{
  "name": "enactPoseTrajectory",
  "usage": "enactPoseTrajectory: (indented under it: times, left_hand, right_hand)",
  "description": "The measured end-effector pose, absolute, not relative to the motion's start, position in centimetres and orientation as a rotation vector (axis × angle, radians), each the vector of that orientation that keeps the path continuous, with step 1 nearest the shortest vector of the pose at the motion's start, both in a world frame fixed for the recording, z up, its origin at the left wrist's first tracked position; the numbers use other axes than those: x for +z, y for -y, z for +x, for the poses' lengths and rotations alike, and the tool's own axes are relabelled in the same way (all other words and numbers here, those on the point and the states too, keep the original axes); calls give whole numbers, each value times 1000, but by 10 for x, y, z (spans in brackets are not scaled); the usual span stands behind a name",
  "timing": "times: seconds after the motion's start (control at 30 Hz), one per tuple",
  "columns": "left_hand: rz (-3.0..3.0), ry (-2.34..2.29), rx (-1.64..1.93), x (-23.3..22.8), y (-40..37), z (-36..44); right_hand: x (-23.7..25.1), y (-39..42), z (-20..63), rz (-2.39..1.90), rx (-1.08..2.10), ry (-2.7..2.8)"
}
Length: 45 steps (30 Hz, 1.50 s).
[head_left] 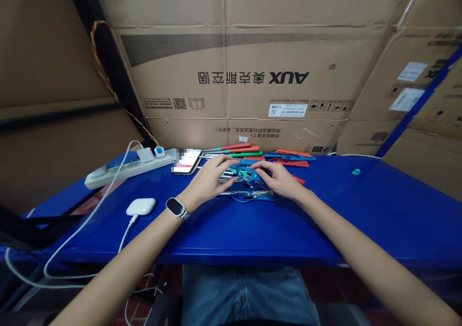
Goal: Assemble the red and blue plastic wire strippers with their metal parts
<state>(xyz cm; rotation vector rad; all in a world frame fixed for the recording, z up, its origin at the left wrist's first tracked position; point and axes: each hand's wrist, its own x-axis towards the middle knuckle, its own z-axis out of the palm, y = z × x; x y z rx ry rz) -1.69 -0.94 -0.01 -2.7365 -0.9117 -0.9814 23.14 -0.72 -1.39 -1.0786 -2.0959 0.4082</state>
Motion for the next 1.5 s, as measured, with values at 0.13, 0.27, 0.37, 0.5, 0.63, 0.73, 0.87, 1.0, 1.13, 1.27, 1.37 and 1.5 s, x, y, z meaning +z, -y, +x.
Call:
enactPoseTrajectory:
  times: [0.13,0.27,0.37,0.5,0.63,0.73,0.87,1.0,1.13,1.27,1.37,1.5]
  left_hand:
    - [-2721,1012,-983,-9,4,-25]
    - [-2717,1121,-919,-17,-4,-34]
    - [-2734,1127,-828,-16,-11,-31]
    - [-2748,1056,-633,-7,-27,-10]
    - [-2799,956,-339,2,-50,15]
    - [-2866,921,-259,2,-63,26]
    - [-2913,921,-194,-3,-69,31]
    - [-2856,920,-221,-3,-65,26]
    - [-2822,932,-348,4,-53,10]
    - [-2870,1011,-607,5,-33,-11]
    - [-3026,976,-713,-1,-17,-18]
    - [-3162,921,-753,-10,-5,-15]
  right_hand:
    - [-21,-6,241,-1225,188,2130]
    - [-22,-12,247,-1354,-136,2218]
    - [-22,-10,246,-1407,-284,2252]
    - [-26,-9,242,-1444,-274,2305]
    - [-28,-8,237,-1457,-226,2305]
    - [-28,-7,232,-1424,-214,2276]
    - [-28,-7,224,-1389,-163,2271]
    - [-29,-6,219,-1371,-100,2273]
    - [-29,-1,220,-1326,-64,2234]
    - [-28,10,222,-1204,47,2236]
    - [-28,18,223,-1148,110,2291]
    - [-31,23,222,-1158,130,2370]
